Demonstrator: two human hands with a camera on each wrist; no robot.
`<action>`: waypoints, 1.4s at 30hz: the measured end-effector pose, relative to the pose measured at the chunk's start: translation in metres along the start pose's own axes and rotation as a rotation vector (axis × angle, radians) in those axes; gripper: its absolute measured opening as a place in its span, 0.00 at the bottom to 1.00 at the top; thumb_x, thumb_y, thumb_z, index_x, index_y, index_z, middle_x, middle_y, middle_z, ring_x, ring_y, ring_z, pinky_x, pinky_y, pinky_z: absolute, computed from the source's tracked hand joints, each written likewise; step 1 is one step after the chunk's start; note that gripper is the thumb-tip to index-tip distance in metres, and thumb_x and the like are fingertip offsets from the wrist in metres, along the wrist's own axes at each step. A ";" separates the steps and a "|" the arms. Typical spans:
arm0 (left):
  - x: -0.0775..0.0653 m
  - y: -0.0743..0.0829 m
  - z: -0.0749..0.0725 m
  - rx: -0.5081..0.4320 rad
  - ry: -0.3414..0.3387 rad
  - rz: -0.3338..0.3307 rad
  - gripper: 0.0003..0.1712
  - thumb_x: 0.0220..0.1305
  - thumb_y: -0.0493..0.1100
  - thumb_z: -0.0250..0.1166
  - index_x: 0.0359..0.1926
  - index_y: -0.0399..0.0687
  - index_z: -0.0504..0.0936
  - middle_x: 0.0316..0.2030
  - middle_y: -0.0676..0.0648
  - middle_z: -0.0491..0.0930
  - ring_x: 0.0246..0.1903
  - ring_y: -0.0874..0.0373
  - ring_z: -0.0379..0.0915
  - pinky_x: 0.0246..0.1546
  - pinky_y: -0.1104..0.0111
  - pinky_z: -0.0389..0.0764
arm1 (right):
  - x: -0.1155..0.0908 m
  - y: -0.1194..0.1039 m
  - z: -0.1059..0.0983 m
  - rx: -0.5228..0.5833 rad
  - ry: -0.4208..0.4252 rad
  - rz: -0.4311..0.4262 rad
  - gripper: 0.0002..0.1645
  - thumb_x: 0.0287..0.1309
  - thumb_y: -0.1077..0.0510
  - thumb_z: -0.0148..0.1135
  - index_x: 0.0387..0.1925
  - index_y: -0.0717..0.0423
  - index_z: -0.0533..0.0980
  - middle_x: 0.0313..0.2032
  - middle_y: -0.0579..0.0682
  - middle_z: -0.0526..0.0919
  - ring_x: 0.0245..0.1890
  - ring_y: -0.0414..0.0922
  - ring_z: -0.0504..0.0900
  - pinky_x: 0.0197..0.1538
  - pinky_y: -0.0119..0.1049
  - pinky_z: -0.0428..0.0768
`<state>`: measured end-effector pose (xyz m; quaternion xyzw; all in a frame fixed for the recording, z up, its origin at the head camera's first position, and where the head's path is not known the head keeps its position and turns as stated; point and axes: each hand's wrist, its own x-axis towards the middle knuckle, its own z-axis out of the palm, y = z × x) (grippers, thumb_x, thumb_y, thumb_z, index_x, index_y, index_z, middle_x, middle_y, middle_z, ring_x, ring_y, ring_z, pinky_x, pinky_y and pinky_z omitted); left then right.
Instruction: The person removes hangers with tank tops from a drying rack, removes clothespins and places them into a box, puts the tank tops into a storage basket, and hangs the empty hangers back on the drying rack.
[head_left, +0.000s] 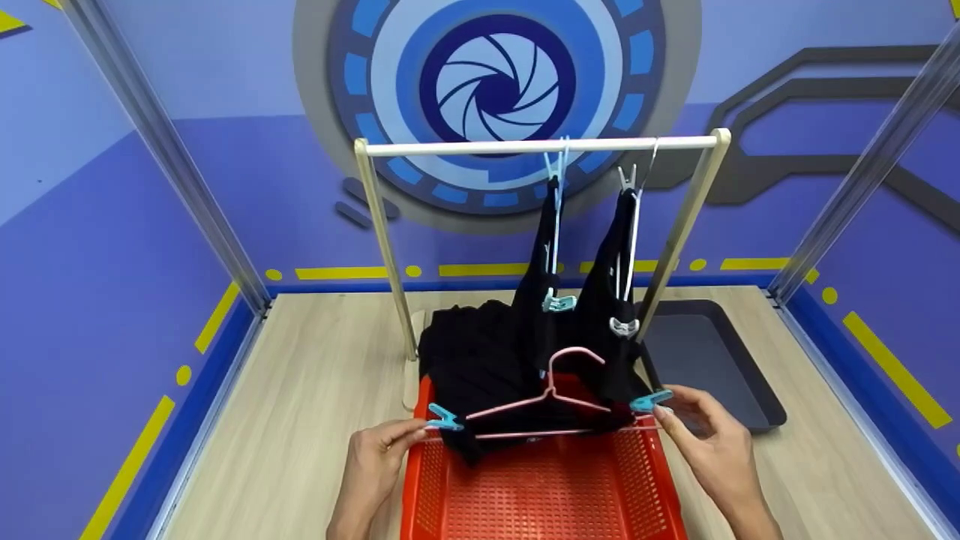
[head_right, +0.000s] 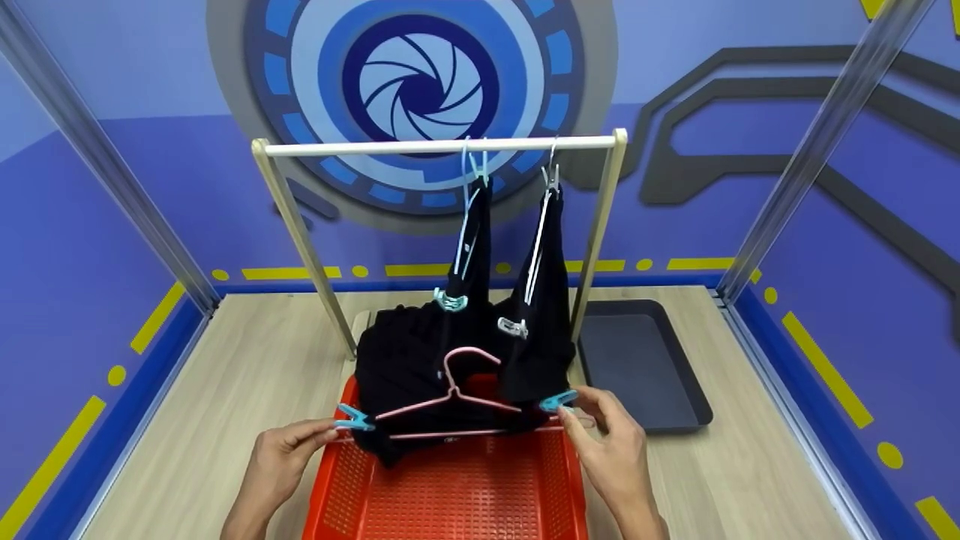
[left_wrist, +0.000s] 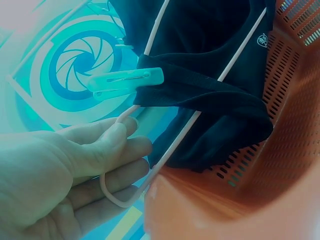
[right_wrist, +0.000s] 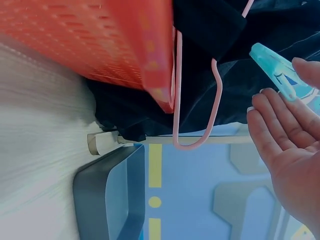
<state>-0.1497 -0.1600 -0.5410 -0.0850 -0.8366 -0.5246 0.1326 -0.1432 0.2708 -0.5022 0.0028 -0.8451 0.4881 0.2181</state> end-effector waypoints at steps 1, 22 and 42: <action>0.000 0.000 0.000 -0.003 -0.001 -0.003 0.07 0.67 0.37 0.72 0.43 0.45 0.95 0.39 0.51 0.91 0.41 0.60 0.88 0.43 0.70 0.87 | 0.000 0.000 0.000 0.013 -0.001 -0.003 0.21 0.63 0.65 0.77 0.57 0.59 0.84 0.46 0.54 0.89 0.44 0.35 0.86 0.50 0.20 0.80; -0.002 -0.002 0.001 0.024 0.026 0.027 0.06 0.66 0.37 0.73 0.42 0.44 0.95 0.38 0.52 0.92 0.40 0.60 0.88 0.42 0.70 0.87 | 0.003 0.004 0.000 0.212 0.037 0.054 0.22 0.65 0.70 0.72 0.60 0.65 0.82 0.44 0.57 0.87 0.41 0.42 0.88 0.42 0.31 0.87; -0.003 -0.003 0.003 0.011 0.028 0.026 0.07 0.67 0.36 0.73 0.43 0.44 0.95 0.39 0.51 0.91 0.41 0.59 0.88 0.42 0.70 0.88 | 0.037 0.023 -0.014 -0.025 0.079 0.077 0.24 0.64 0.63 0.77 0.60 0.62 0.83 0.46 0.56 0.85 0.41 0.27 0.83 0.46 0.16 0.79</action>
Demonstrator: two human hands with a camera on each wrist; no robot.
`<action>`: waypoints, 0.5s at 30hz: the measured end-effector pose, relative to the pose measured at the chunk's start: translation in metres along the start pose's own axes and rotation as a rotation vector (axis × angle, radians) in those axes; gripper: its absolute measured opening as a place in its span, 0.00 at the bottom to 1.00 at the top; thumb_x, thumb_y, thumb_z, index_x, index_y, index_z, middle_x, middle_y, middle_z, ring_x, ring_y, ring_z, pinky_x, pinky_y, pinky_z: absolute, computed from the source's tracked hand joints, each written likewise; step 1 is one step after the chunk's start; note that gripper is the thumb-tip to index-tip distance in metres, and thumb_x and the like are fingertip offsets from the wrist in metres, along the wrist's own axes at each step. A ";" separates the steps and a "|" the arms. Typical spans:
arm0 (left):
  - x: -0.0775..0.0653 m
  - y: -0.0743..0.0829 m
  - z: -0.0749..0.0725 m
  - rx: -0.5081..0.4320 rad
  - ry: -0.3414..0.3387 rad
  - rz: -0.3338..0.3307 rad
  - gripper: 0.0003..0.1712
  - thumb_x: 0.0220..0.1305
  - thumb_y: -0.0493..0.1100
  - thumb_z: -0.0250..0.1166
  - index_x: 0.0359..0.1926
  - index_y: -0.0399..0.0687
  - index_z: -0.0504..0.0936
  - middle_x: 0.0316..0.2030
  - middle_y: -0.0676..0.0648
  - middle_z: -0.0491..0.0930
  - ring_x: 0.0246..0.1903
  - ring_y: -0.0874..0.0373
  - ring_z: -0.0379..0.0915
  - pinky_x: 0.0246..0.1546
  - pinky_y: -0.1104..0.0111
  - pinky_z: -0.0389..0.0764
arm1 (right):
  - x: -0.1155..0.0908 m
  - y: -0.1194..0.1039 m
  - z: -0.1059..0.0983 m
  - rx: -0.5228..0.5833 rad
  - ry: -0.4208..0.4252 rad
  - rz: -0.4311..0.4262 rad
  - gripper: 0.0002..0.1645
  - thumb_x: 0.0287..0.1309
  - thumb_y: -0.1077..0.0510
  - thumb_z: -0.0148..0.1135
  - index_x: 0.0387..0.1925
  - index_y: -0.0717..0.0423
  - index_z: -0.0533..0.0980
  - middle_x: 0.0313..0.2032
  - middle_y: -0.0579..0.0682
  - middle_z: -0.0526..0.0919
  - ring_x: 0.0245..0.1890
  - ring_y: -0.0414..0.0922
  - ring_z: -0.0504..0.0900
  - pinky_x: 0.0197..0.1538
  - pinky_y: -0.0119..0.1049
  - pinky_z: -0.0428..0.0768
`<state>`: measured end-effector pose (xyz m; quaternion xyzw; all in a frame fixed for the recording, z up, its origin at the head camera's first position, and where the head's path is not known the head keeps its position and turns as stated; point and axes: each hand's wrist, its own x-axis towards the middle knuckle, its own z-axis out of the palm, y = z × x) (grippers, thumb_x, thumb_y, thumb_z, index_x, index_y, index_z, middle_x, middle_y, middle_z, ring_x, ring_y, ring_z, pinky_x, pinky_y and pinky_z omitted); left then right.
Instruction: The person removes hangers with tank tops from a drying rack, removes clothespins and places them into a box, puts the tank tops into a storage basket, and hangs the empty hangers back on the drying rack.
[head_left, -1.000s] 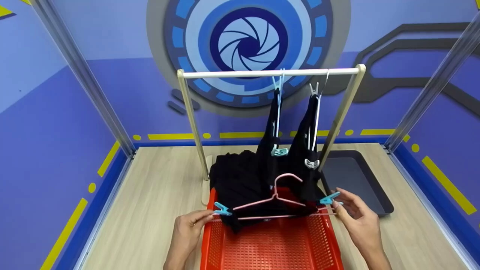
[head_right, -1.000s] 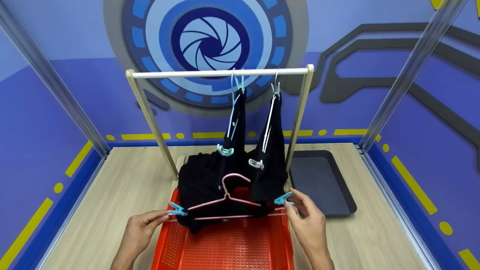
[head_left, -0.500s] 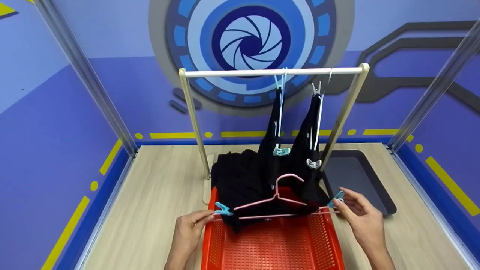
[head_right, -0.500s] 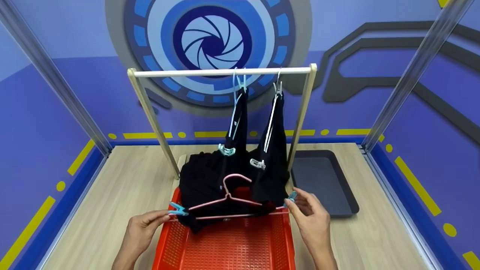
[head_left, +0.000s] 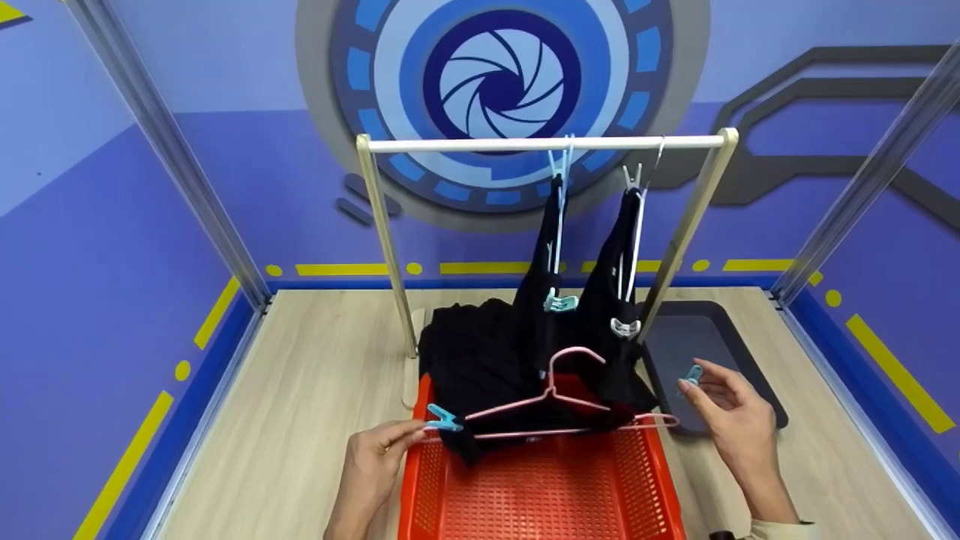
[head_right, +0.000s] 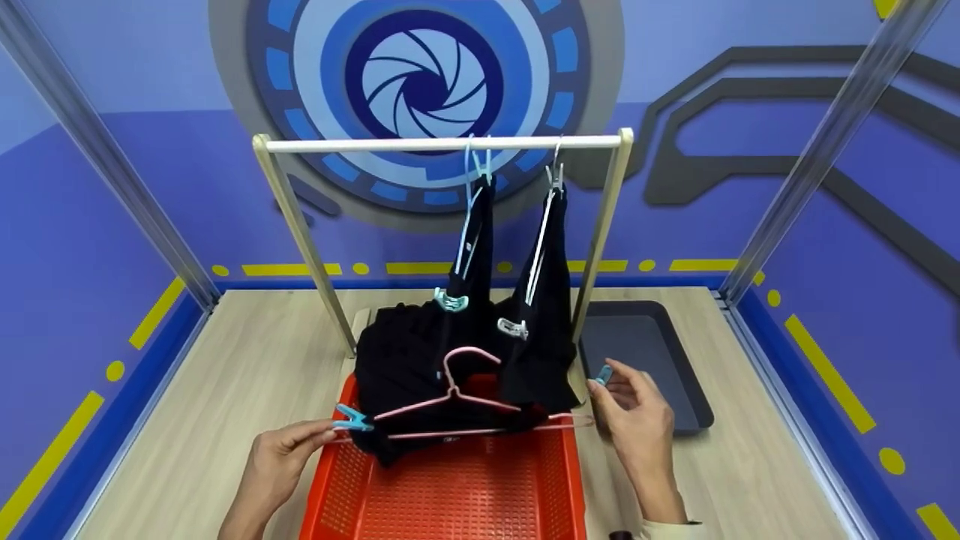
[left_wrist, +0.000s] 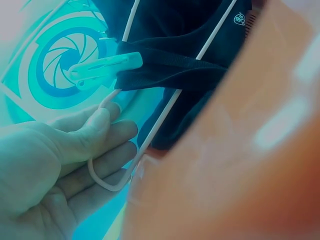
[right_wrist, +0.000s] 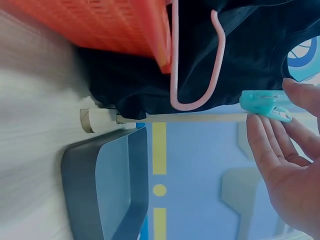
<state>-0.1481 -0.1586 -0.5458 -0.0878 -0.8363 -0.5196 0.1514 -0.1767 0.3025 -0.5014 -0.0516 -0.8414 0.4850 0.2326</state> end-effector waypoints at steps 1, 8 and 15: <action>0.000 0.000 -0.001 0.002 0.003 0.002 0.07 0.67 0.36 0.73 0.43 0.44 0.95 0.39 0.51 0.91 0.41 0.59 0.88 0.42 0.70 0.88 | 0.001 0.001 0.001 -0.006 -0.006 0.005 0.24 0.64 0.63 0.77 0.61 0.62 0.83 0.47 0.57 0.85 0.41 0.27 0.82 0.46 0.16 0.79; -0.002 -0.002 0.001 0.012 0.014 0.039 0.07 0.66 0.36 0.73 0.42 0.43 0.94 0.39 0.50 0.92 0.40 0.59 0.88 0.42 0.70 0.88 | 0.009 0.011 0.001 -0.136 -0.028 0.002 0.24 0.64 0.63 0.77 0.60 0.62 0.83 0.48 0.59 0.84 0.39 0.23 0.78 0.44 0.11 0.74; -0.001 0.000 -0.001 -0.003 0.007 0.000 0.07 0.67 0.37 0.73 0.43 0.44 0.95 0.40 0.51 0.91 0.41 0.60 0.88 0.43 0.70 0.87 | 0.022 0.018 0.002 -0.261 -0.029 -0.072 0.25 0.63 0.64 0.77 0.60 0.64 0.82 0.46 0.60 0.85 0.44 0.52 0.86 0.41 0.08 0.69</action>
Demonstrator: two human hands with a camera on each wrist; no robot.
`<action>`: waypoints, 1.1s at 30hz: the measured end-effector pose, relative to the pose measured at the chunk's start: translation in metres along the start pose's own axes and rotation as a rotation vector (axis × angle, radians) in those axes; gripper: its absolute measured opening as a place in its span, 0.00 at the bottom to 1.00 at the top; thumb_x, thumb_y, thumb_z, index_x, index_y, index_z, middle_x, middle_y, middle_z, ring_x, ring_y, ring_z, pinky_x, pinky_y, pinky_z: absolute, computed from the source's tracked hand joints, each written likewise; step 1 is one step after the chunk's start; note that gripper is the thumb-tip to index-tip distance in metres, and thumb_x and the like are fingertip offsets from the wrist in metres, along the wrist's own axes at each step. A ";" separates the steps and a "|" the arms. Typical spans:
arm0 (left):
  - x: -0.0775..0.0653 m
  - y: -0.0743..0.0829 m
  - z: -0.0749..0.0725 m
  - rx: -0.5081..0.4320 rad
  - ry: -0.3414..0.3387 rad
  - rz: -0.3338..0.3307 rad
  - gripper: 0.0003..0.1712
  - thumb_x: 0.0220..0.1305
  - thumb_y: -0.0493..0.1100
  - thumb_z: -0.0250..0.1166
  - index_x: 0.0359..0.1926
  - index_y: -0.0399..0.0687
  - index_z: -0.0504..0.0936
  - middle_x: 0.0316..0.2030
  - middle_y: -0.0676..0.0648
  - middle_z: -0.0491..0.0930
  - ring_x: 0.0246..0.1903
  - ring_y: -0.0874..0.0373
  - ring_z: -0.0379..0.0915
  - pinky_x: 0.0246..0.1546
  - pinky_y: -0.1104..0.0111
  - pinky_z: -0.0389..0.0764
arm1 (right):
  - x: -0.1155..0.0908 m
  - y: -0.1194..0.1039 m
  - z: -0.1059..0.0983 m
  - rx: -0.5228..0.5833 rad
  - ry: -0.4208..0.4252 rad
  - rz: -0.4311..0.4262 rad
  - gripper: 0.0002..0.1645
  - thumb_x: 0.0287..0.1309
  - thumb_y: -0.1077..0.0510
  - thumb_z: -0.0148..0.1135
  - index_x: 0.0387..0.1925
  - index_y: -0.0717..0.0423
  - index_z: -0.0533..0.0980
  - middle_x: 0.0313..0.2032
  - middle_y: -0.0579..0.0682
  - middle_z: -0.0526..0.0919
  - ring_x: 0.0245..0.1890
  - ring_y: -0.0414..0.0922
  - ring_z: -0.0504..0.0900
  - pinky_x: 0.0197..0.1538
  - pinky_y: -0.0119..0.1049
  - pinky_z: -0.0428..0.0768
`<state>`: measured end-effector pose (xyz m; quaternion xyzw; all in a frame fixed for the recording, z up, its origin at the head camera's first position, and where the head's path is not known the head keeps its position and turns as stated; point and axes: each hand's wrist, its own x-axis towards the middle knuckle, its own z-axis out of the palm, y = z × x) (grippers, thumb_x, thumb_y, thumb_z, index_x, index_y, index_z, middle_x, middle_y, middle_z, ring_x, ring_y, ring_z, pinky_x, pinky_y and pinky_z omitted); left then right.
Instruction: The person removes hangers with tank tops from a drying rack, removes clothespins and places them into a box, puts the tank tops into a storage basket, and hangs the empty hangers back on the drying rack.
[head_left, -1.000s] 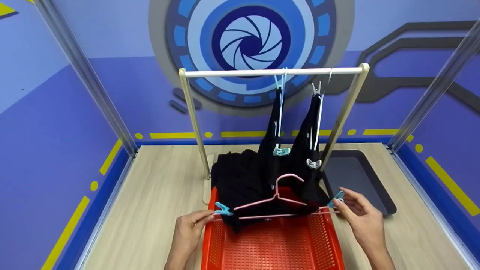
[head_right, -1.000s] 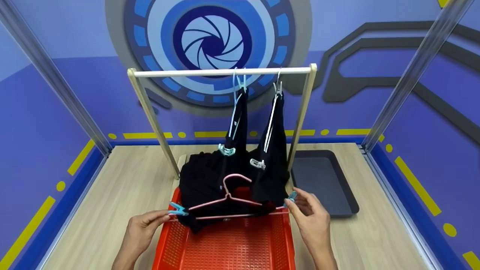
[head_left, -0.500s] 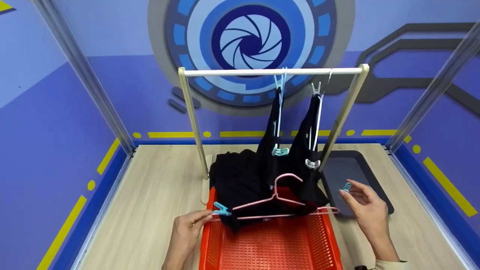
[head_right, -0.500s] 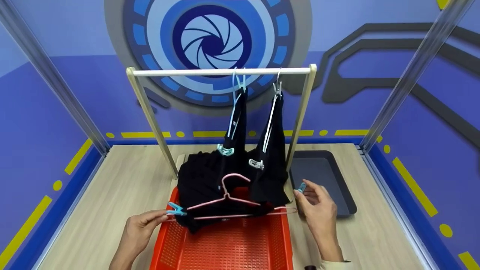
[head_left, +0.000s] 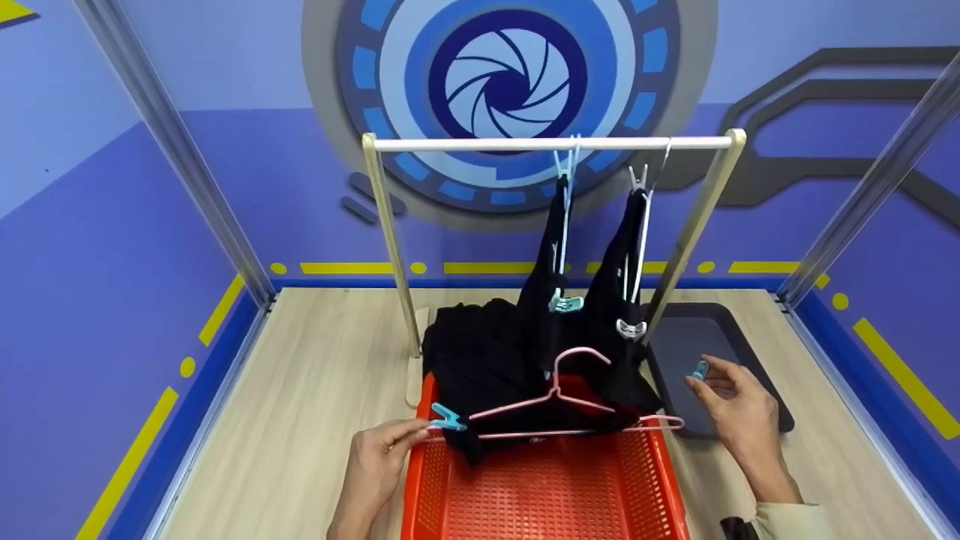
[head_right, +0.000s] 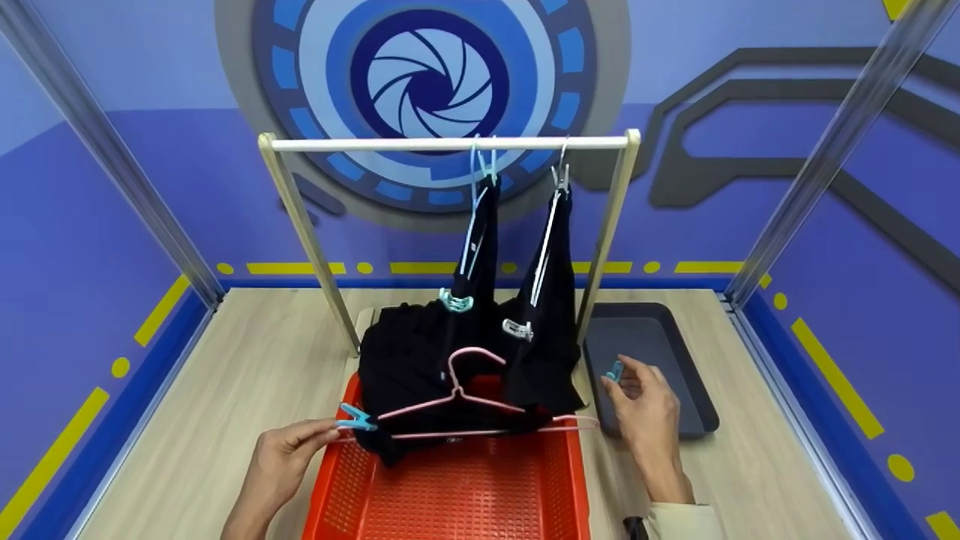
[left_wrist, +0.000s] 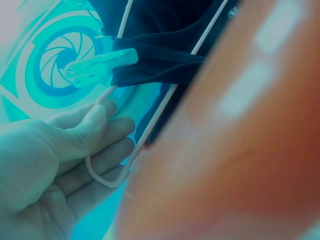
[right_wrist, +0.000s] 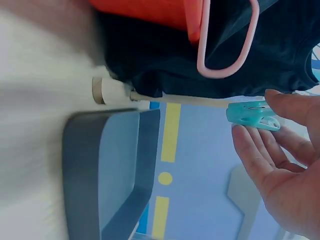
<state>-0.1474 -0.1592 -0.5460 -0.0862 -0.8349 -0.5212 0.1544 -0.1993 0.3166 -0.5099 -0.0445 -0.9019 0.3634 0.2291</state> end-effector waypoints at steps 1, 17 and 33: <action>0.000 0.000 0.000 -0.004 -0.003 -0.004 0.07 0.67 0.37 0.73 0.43 0.44 0.95 0.40 0.51 0.91 0.42 0.60 0.88 0.43 0.70 0.87 | 0.002 0.001 0.000 -0.006 0.007 -0.014 0.25 0.62 0.64 0.78 0.60 0.65 0.82 0.45 0.60 0.85 0.44 0.56 0.87 0.41 0.08 0.69; 0.001 0.001 0.001 0.002 -0.008 -0.009 0.07 0.67 0.37 0.73 0.43 0.46 0.95 0.39 0.51 0.91 0.40 0.59 0.88 0.41 0.69 0.88 | 0.016 0.028 0.012 -0.047 -0.031 0.063 0.23 0.62 0.63 0.78 0.54 0.66 0.78 0.43 0.62 0.86 0.44 0.57 0.85 0.38 0.18 0.70; 0.001 -0.001 0.002 -0.014 0.008 0.017 0.06 0.67 0.37 0.73 0.42 0.43 0.95 0.39 0.50 0.91 0.40 0.59 0.88 0.41 0.70 0.88 | 0.024 0.052 0.028 -0.075 -0.102 0.070 0.22 0.62 0.68 0.73 0.54 0.72 0.78 0.46 0.68 0.84 0.46 0.62 0.85 0.46 0.42 0.80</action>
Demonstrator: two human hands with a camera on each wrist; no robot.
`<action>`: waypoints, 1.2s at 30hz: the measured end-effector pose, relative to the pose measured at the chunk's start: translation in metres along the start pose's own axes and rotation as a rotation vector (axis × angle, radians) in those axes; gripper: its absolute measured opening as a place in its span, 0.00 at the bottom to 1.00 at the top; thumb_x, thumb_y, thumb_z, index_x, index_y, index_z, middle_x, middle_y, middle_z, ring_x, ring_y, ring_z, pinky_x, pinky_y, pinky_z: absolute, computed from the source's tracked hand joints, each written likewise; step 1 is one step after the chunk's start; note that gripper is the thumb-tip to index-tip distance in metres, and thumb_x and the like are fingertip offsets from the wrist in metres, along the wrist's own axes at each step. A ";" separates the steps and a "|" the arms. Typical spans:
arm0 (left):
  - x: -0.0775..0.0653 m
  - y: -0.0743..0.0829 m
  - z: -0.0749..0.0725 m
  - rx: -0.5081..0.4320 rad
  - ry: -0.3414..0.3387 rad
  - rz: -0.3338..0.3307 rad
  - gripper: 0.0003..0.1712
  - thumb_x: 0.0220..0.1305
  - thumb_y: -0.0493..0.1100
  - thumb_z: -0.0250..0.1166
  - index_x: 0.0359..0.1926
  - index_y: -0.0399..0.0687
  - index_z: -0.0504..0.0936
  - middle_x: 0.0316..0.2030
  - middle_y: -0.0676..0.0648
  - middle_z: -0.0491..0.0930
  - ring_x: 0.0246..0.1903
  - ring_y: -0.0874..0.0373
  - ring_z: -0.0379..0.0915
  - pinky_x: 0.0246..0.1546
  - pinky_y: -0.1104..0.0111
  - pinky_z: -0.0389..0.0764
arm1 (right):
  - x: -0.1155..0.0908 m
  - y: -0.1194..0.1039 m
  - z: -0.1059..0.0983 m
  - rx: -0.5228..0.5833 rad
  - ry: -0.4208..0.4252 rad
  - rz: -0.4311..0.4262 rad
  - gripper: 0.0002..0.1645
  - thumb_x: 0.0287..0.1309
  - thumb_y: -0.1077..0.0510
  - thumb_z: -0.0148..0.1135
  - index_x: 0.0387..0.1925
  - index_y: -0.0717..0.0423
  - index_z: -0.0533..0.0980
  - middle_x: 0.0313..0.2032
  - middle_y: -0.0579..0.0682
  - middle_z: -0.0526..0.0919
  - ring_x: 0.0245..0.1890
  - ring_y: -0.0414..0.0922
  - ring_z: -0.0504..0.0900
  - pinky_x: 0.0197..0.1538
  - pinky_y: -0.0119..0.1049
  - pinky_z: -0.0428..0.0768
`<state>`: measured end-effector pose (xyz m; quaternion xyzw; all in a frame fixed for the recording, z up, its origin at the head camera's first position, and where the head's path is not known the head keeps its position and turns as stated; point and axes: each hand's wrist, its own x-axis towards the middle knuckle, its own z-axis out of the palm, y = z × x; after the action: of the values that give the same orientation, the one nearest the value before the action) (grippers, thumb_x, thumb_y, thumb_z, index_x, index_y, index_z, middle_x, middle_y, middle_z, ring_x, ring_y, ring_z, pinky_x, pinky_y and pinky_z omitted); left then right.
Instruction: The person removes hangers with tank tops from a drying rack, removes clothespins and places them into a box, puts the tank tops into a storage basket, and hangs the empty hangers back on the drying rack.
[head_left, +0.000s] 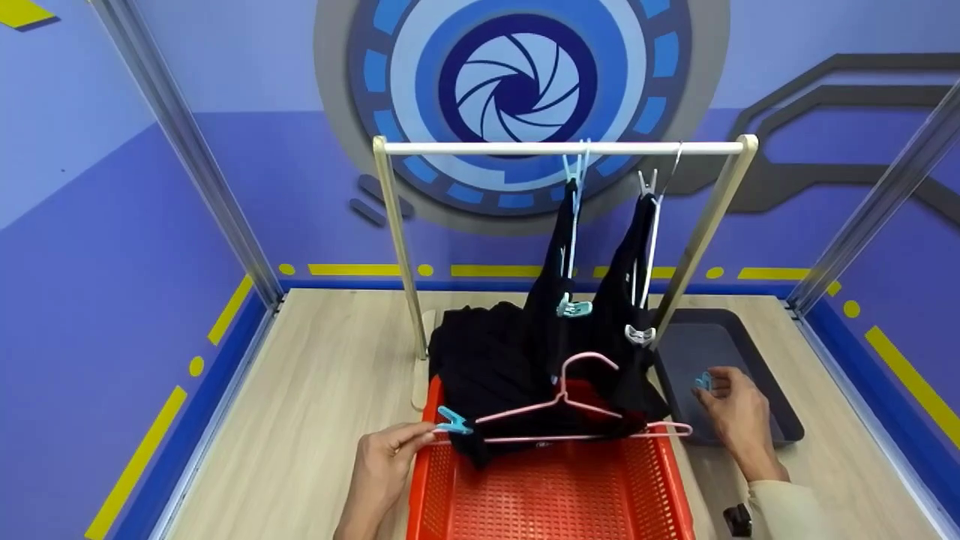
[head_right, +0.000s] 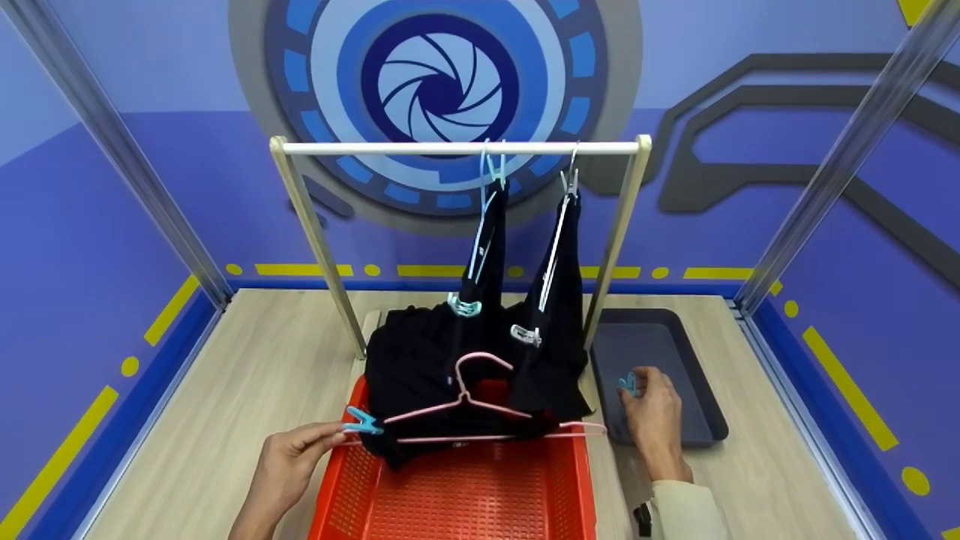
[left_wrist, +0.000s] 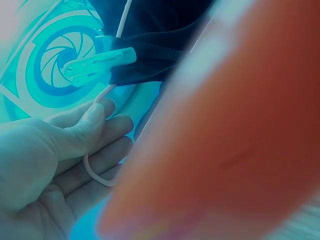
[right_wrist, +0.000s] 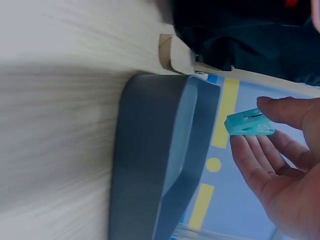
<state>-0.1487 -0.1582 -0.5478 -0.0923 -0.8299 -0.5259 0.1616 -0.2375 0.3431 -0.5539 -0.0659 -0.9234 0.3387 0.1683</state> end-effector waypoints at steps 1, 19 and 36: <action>0.000 0.000 0.000 0.000 0.006 0.008 0.06 0.66 0.36 0.73 0.42 0.43 0.95 0.39 0.50 0.91 0.40 0.59 0.88 0.41 0.70 0.87 | 0.000 0.002 0.002 -0.002 -0.002 -0.003 0.21 0.61 0.68 0.73 0.54 0.73 0.78 0.45 0.68 0.84 0.46 0.62 0.85 0.46 0.44 0.81; -0.001 -0.001 0.001 0.021 0.000 -0.041 0.07 0.67 0.36 0.73 0.43 0.46 0.95 0.40 0.52 0.91 0.42 0.61 0.87 0.43 0.69 0.87 | 0.006 0.023 0.018 -0.061 -0.145 0.046 0.22 0.64 0.69 0.68 0.55 0.78 0.74 0.46 0.75 0.80 0.47 0.69 0.81 0.50 0.65 0.80; -0.002 -0.001 0.002 -0.010 0.026 0.032 0.06 0.67 0.36 0.73 0.42 0.41 0.94 0.38 0.50 0.91 0.39 0.60 0.88 0.40 0.71 0.87 | 0.015 0.036 0.031 -0.123 -0.178 0.029 0.20 0.59 0.70 0.67 0.49 0.81 0.74 0.41 0.77 0.80 0.44 0.73 0.81 0.49 0.68 0.79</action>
<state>-0.1475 -0.1564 -0.5507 -0.0996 -0.8235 -0.5285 0.1805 -0.2622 0.3551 -0.5957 -0.0591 -0.9526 0.2884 0.0762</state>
